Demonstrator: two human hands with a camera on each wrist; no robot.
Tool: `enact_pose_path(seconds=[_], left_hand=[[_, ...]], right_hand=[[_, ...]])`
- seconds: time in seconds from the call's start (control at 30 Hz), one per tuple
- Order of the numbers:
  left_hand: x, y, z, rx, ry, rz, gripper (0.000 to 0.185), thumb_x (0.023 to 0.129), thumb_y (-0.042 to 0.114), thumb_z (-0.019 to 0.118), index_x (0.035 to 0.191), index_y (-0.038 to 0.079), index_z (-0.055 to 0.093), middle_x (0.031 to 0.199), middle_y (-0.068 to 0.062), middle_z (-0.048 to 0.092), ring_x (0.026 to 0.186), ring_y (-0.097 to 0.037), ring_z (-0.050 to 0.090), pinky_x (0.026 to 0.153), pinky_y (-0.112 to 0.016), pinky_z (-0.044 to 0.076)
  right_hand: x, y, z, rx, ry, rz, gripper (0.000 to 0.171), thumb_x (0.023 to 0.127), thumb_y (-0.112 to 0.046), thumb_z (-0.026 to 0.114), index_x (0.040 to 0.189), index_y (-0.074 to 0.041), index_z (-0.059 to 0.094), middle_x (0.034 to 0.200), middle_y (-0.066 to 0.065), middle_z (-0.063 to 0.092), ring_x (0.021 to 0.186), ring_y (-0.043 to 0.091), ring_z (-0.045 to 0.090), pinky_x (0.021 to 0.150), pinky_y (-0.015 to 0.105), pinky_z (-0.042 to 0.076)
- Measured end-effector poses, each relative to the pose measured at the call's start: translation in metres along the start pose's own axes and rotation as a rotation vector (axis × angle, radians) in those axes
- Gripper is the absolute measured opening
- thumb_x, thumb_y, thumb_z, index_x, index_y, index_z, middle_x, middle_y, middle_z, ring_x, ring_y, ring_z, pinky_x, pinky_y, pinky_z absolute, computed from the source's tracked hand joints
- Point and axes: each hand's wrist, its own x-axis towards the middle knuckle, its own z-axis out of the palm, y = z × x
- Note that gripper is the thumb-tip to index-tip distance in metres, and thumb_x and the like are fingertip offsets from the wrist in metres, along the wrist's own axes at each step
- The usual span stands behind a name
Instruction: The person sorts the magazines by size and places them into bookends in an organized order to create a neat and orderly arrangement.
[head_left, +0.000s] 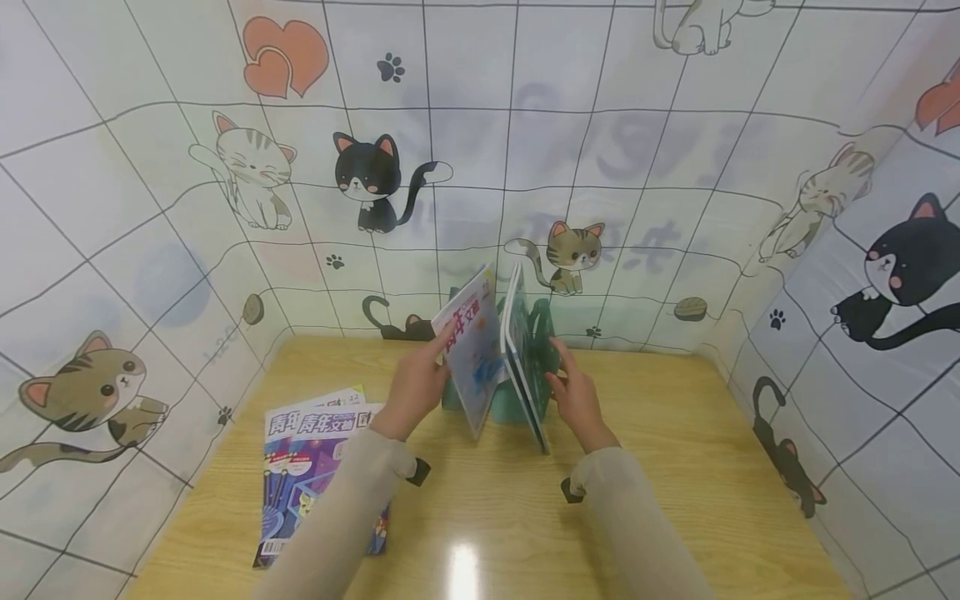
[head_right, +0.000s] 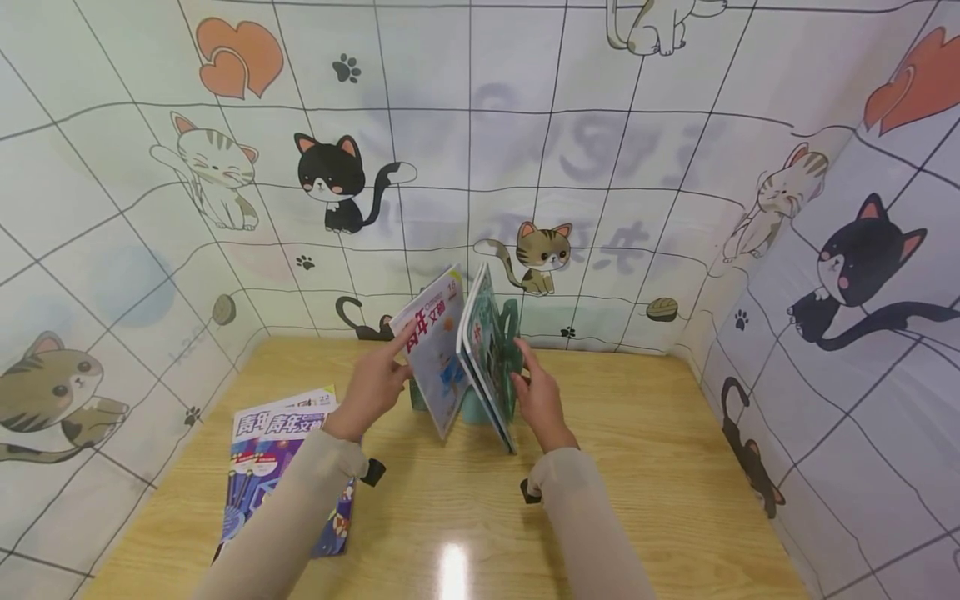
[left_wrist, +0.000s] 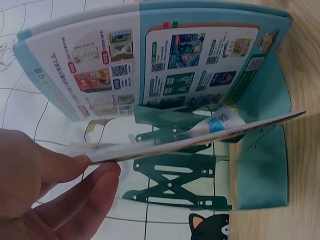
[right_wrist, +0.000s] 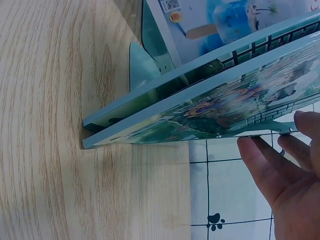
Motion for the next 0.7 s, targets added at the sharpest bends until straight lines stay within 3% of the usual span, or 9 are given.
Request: enact_pose_path(seconds=[0.2,0.47,0.7], left_hand=[[0.004,0.010,0.006,0.025,0.036,-0.020,0.075,0.084,-0.003,0.069,0.149,0.023,0.042,0.117,-0.012,0.068,0.073,-0.020,0.058,0.059,-0.032,0.045],[0.007,0.022,0.013,0.032,0.075,-0.025,0.078,0.081,-0.008,0.070,0.148,0.020,0.044,0.110,-0.014,0.068,0.073,-0.022,0.058,0.058,-0.033,0.046],[0.008,0.021,0.028,0.030,0.086,-0.026,0.078,0.082,-0.008,0.069,0.149,0.020,0.042,0.115,-0.012,0.067,0.074,-0.022,0.058,0.057,-0.032,0.045]], right_hand=[[0.000,0.001,0.001,-0.016,0.004,0.002,0.071,0.098,-0.006,0.056,0.151,-0.042,0.025,0.146,0.027,0.039,0.112,0.042,0.059,0.075,0.037,0.056],[0.000,0.000,0.000,-0.007,0.005,-0.009,0.071,0.098,-0.005,0.055,0.151,-0.041,0.025,0.146,0.028,0.038,0.112,0.043,0.059,0.075,0.038,0.056],[0.001,0.001,0.000,-0.012,0.005,-0.001,0.071,0.098,-0.006,0.055,0.151,-0.042,0.025,0.145,0.029,0.039,0.111,0.043,0.059,0.075,0.038,0.056]])
